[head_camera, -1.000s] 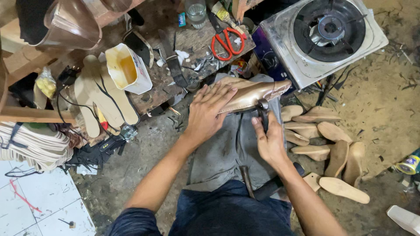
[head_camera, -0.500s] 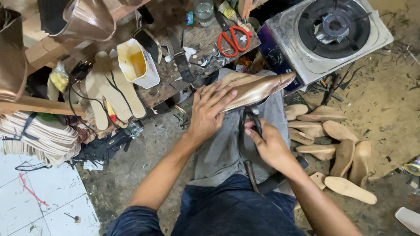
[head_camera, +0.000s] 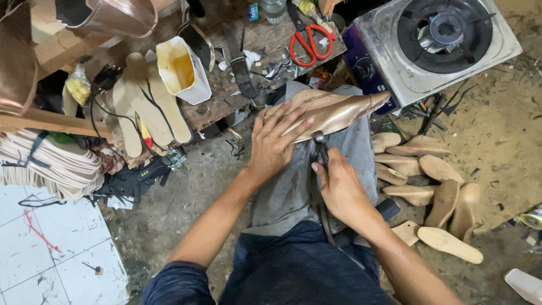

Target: The person uses a curved metal tool to press and shape the edges of a metallic shoe upper around a wooden last. They repeatedly rotate the upper and apply pressure along the perimeter, then place the shaped upper on a gas stove and continue shaping. The person then picks up a wooden shoe last and a black insole, aligns them, and uses the tool to press the insole onto the last.

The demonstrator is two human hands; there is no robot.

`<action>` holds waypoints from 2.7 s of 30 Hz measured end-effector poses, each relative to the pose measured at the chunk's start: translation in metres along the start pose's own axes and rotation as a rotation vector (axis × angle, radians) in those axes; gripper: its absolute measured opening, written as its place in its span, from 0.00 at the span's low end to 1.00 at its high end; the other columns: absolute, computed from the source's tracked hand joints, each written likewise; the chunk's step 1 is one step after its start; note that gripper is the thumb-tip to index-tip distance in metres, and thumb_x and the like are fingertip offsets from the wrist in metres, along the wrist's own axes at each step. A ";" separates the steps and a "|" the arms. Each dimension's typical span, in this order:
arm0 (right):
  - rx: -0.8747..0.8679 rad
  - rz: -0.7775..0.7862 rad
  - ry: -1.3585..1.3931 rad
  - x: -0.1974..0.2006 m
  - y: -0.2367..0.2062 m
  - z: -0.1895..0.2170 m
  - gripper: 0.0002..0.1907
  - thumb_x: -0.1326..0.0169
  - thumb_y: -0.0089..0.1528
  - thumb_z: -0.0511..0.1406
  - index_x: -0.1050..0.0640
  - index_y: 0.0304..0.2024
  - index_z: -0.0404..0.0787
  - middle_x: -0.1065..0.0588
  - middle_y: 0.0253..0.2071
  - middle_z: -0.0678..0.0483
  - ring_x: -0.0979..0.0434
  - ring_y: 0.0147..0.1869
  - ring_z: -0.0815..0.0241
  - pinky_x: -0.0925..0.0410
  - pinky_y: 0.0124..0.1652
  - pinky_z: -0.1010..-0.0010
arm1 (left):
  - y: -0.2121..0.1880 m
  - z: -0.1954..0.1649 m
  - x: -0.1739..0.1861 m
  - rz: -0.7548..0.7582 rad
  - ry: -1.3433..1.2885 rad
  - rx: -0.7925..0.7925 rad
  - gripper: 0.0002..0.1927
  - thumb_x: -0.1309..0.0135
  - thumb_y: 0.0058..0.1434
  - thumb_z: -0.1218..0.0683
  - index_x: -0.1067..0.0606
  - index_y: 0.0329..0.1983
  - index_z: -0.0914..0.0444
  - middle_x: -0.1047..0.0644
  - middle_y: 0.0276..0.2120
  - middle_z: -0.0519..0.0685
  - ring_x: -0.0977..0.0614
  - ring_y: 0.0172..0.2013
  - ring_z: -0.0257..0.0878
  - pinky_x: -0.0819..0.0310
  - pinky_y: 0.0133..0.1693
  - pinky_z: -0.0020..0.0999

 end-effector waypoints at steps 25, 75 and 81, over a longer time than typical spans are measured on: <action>0.143 0.018 -0.639 0.001 0.026 -0.038 0.17 0.44 0.53 0.26 0.31 0.44 0.30 0.30 0.47 0.36 0.29 0.54 0.37 0.33 0.52 0.52 | 0.024 0.027 -0.048 0.325 0.156 0.098 0.34 0.50 0.69 0.42 0.44 0.77 0.43 0.39 0.73 0.53 0.37 0.70 0.60 0.41 0.58 0.69; 0.226 -0.019 -0.543 0.056 0.042 -0.025 0.17 0.48 0.51 0.25 0.31 0.43 0.29 0.31 0.43 0.35 0.27 0.48 0.34 0.32 0.41 0.48 | 0.058 0.002 -0.058 0.407 0.078 0.051 0.33 0.53 0.71 0.46 0.47 0.77 0.54 0.36 0.71 0.51 0.37 0.70 0.60 0.42 0.62 0.66; 0.286 -0.069 -0.531 0.047 0.047 -0.030 0.18 0.46 0.49 0.23 0.32 0.42 0.29 0.31 0.44 0.35 0.27 0.50 0.34 0.31 0.47 0.50 | 0.062 0.008 -0.057 0.433 -0.013 0.084 0.34 0.52 0.70 0.48 0.46 0.77 0.52 0.36 0.71 0.50 0.38 0.70 0.59 0.46 0.63 0.65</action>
Point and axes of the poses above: each hand's wrist, its own y-axis towards the middle knuckle, its own x-axis out of the back of the hand, z = x × y, the point moved 8 cm from there along y, towards the middle knuckle
